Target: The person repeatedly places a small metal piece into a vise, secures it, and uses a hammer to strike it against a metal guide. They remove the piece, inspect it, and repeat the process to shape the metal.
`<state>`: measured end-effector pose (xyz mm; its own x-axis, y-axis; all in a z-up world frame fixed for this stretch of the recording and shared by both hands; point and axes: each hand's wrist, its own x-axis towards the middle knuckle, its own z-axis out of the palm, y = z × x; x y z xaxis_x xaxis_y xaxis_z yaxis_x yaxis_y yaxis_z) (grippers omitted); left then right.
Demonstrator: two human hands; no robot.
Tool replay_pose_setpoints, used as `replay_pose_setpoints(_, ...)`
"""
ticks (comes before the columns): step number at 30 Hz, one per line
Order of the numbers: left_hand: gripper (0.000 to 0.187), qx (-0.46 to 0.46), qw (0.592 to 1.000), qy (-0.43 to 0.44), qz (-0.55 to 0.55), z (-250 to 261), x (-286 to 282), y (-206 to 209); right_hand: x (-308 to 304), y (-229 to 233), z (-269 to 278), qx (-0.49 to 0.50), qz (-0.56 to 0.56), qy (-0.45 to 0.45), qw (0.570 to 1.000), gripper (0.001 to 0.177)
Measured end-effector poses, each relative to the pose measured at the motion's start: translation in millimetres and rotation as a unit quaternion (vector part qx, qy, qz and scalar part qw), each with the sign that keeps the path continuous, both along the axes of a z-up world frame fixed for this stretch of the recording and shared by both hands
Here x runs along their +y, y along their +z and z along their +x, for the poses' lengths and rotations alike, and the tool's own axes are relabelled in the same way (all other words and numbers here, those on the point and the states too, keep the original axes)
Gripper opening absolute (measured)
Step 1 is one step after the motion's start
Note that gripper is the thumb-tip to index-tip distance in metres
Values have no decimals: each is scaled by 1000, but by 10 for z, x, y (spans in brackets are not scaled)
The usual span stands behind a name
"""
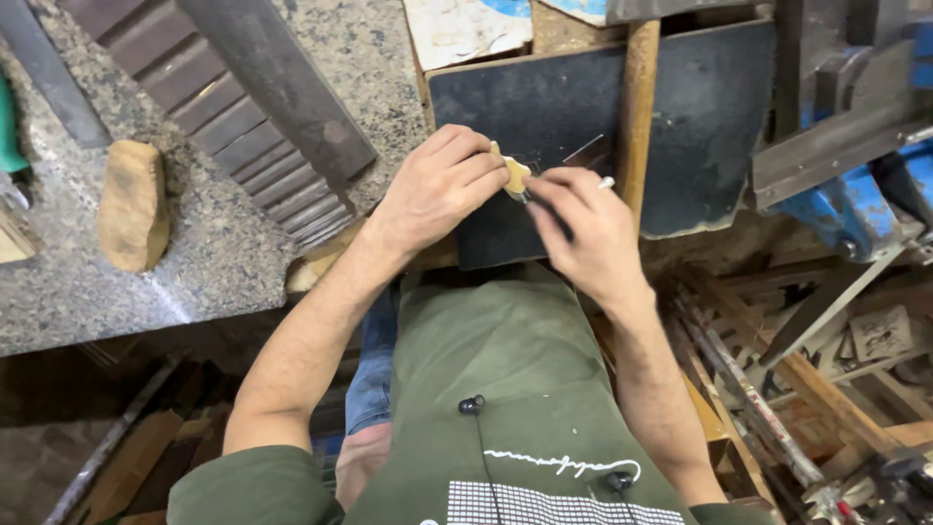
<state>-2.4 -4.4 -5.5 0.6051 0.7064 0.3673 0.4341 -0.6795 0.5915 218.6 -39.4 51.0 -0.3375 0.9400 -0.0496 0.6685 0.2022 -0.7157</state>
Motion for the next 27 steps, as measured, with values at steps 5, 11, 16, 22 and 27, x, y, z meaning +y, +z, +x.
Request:
replay_pose_setpoints(5, 24, 21, 1000, 5, -7, 62, 48, 202, -145, -166, -72, -7, 49, -11, 999, 22)
replay_pose_setpoints(11, 37, -107, 972, 173, -121, 438, -104, 742, -398, -145, 229, 313, -153, -280, 894, 13)
replay_pose_setpoints(16, 29, -215, 875, 193, -388, 991, -250, 1026, -441, 14, 537, 540, -251, -387, 703, 18)
replay_pose_setpoints(22, 16, -319, 759, 220, -523, 1563, -238, 996, -375, 311, 781, 514, -177, -381, 748, 18)
replay_pose_setpoints(27, 16, -319, 803, 213, -457, 1935, 88, 934, -732, 518, 1627, 222, -13, -396, 891, 27)
